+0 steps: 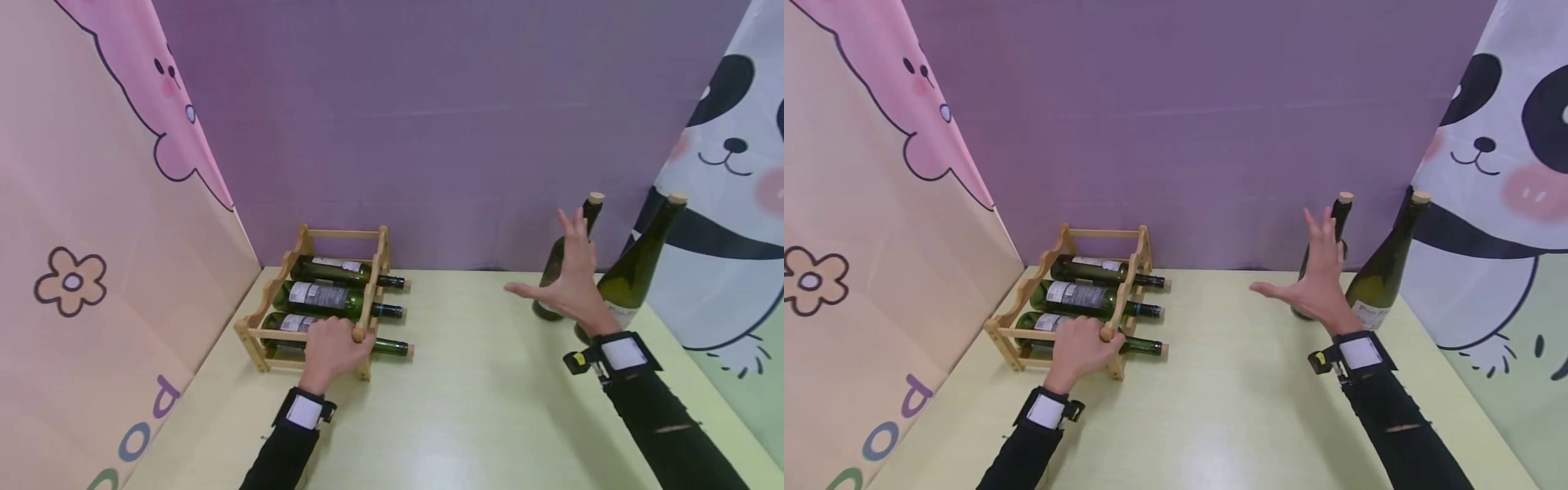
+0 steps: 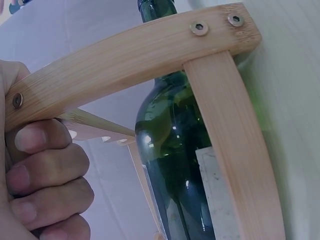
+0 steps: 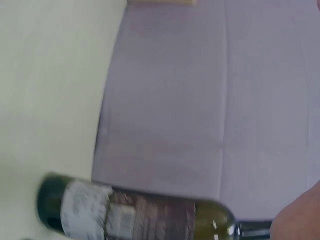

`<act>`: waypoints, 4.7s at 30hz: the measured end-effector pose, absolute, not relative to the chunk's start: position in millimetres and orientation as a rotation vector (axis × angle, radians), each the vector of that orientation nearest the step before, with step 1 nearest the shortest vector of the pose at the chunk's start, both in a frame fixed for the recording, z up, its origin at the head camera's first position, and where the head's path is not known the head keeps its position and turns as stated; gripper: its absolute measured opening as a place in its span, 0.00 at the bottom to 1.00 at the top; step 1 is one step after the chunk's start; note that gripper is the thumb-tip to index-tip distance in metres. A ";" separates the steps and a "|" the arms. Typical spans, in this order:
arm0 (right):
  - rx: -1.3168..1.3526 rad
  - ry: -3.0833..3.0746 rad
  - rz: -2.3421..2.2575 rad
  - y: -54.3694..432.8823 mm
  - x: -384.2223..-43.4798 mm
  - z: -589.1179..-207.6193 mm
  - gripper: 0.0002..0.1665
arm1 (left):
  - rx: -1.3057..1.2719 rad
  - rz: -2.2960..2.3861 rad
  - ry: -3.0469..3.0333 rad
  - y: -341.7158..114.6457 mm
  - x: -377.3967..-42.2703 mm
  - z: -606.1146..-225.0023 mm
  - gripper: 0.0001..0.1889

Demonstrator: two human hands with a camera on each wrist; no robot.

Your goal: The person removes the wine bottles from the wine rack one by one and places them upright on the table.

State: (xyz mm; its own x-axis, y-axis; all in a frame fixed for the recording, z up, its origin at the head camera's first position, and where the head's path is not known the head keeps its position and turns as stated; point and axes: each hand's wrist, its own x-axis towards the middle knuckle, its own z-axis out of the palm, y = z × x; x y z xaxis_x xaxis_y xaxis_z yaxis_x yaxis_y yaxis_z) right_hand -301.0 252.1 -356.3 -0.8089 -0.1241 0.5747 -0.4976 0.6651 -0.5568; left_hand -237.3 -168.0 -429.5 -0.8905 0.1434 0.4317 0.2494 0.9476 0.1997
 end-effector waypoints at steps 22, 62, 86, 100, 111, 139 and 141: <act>0.734 -2.578 1.034 150.7 -286.9 -417.1 0.87 | -0.258 -0.317 -2.693 -166.4 -237.0 -430.8 0.31; 0.969 -2.994 0.977 25.3 -301.6 -476.3 0.59 | -0.262 -0.333 -2.697 -168.2 -240.8 -429.8 0.30; 1.093 -3.031 0.624 -2.4 -315.7 -477.9 0.11 | -0.224 -0.309 -2.706 -167.1 -241.8 -430.5 0.27; 1.040 -3.080 0.780 -0.8 -318.5 -483.0 0.16 | -0.206 -0.302 -2.708 -166.7 -241.4 -431.7 0.29; 0.955 -3.090 0.756 7.0 -321.7 -475.5 0.19 | -0.223 -0.284 -2.692 -166.5 -240.9 -432.2 0.28; 1.014 -3.062 0.677 63.4 -320.9 -470.6 0.18 | -0.221 -0.257 -2.655 -165.0 -240.7 -431.5 0.29; 1.009 -3.067 0.690 69.2 -319.0 -469.1 0.18 | -0.225 -0.254 -2.650 -165.3 -240.7 -432.3 0.29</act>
